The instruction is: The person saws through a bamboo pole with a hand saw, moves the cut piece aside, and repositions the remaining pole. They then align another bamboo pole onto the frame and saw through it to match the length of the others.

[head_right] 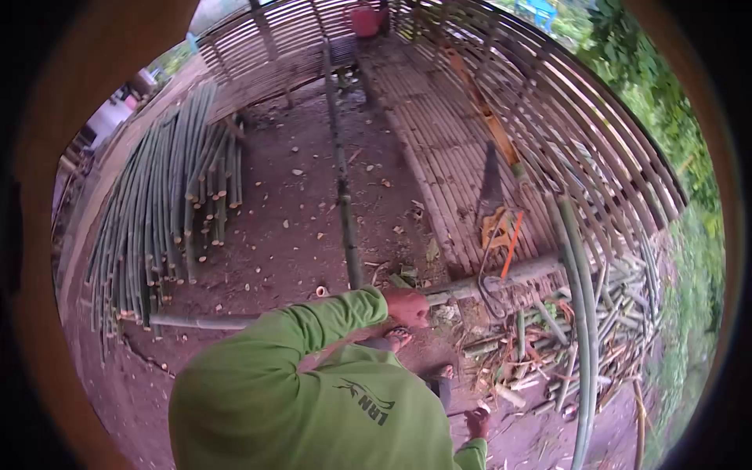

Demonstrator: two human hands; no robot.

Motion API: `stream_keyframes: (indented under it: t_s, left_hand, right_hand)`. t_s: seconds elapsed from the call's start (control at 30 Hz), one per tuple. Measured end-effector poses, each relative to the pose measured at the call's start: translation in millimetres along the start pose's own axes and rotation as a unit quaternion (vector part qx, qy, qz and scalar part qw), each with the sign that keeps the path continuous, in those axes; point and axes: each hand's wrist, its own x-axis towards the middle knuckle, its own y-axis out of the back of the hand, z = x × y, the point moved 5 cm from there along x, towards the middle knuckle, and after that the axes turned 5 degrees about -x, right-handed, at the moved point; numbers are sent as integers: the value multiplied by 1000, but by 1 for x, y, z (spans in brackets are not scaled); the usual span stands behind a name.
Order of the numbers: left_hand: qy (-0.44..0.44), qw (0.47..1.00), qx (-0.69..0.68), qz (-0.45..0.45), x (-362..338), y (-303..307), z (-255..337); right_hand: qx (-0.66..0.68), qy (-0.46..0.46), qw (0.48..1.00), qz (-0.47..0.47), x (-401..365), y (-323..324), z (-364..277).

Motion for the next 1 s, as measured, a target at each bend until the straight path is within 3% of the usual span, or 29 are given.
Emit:
stream_keyframes:
  t_s: [0.03,0.07,0.1,0.2,0.23,0.27,0.3,0.33,0.37,0.4,0.43,0.5,0.53,0.63,0.7,0.73,0.77,0.83,0.9,0.93,0.97,1.0]
  left_hand:
    - [-23,998,-23,47,10,-8,-2]
    - [-42,994,-23,95,18,-19,-5]
    - [3,993,-41,111,14,-26,-6]
    - [133,974,-59,176,-11,-58,0]
    - [158,970,-62,173,-26,-85,-8]
    - [184,966,-64,168,-43,-106,-12]
    - [283,946,-101,121,-62,-110,16]
    - [377,913,-138,73,-81,-115,46]
    - [366,917,-142,74,-94,-143,46]
    - [354,920,-148,76,-104,-176,44]
    - [374,911,-156,73,-112,-195,49]
    - [409,895,-167,65,-124,-216,59]
    - [422,887,-176,65,-130,-220,63]
    - [450,874,-174,56,-138,-221,69]
    - [461,876,-137,41,-138,-213,68]
    - [460,878,-121,49,-138,-210,60]
    - [458,881,-105,55,-139,-211,48]
    - [450,888,-73,56,-136,-209,37]
    - [423,905,-33,41,-127,-196,31]
    - [421,898,-84,94,-126,-192,31]
    - [420,885,-136,145,-130,-187,32]
    - [413,885,-157,145,-129,-186,35]
  right_hand:
    - [-53,50,997,22,9,21,-4]
    - [-206,32,978,30,33,46,-7]
    - [-347,11,936,52,28,74,-27]
    - [-410,55,886,211,105,193,-10]
    - [-429,6,879,206,113,229,-35]
    - [-432,69,868,236,118,259,-63]
    - [-429,21,848,311,97,280,-108]
    - [-489,15,816,308,127,306,-110]
    - [-495,72,775,385,169,340,-104]
    - [-471,8,812,344,111,326,-164]
    - [-512,107,759,387,178,357,-137]
    - [-518,49,789,327,189,357,-155]
    - [-491,0,819,297,156,338,-179]
    - [-454,-52,849,265,150,331,-190]
    - [-449,-38,852,266,162,339,-187]
    - [-449,20,850,276,216,357,-158]
    - [-470,64,829,297,213,357,-162]
    - [-458,120,850,232,241,358,-148]
    - [-466,122,855,195,199,332,-158]
    - [-509,84,839,172,153,308,-179]
    - [-529,97,818,205,175,302,-142]
    - [-537,82,824,162,172,288,-132]
